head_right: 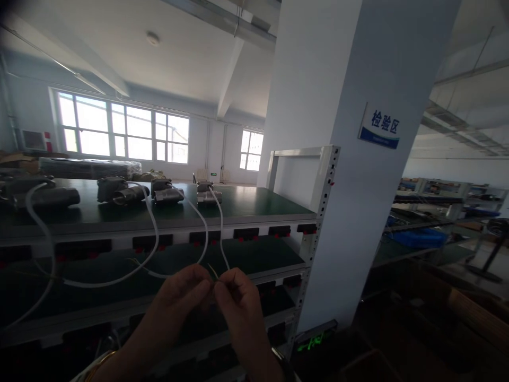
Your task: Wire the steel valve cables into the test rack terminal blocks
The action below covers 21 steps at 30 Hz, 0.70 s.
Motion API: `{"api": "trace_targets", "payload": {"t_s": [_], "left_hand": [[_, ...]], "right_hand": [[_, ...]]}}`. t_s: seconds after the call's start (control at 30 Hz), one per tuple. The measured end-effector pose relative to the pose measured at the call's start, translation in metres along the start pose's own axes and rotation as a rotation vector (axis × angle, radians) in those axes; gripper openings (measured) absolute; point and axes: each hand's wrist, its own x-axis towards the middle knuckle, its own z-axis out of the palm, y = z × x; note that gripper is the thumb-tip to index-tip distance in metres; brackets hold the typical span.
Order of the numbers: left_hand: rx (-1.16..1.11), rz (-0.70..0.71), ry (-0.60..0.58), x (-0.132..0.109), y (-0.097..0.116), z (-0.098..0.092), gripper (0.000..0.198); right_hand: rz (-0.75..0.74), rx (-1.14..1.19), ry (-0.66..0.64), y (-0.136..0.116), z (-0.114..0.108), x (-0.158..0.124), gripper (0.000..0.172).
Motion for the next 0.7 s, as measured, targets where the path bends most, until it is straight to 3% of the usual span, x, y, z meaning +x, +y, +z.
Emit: {"api": "trace_targets", "payload": {"t_s": [0.13, 0.23, 0.4, 0.53, 0.7], "left_hand": [[-0.067, -0.012, -0.012, 0.003, -0.012, -0.002, 0.029], [-0.082, -0.017, -0.028, 0.005, -0.017, -0.003, 0.032], [-0.027, -0.056, -0.102, 0.011, -0.017, -0.008, 0.024], [0.022, -0.028, -0.104, 0.014, -0.018, -0.01, 0.006], [-0.055, 0.027, -0.155, 0.015, -0.027, -0.009, 0.009]], "right_hand": [[0.027, -0.008, -0.1, 0.002, -0.006, 0.0, 0.024], [0.004, -0.169, -0.172, -0.007, -0.015, 0.001, 0.027], [0.087, -0.413, -0.123, -0.022, -0.024, 0.002, 0.016], [0.13, -0.306, -0.033, -0.02, -0.022, 0.002, 0.015], [0.166, -0.126, -0.005, -0.013, -0.02, 0.002, 0.018]]}}
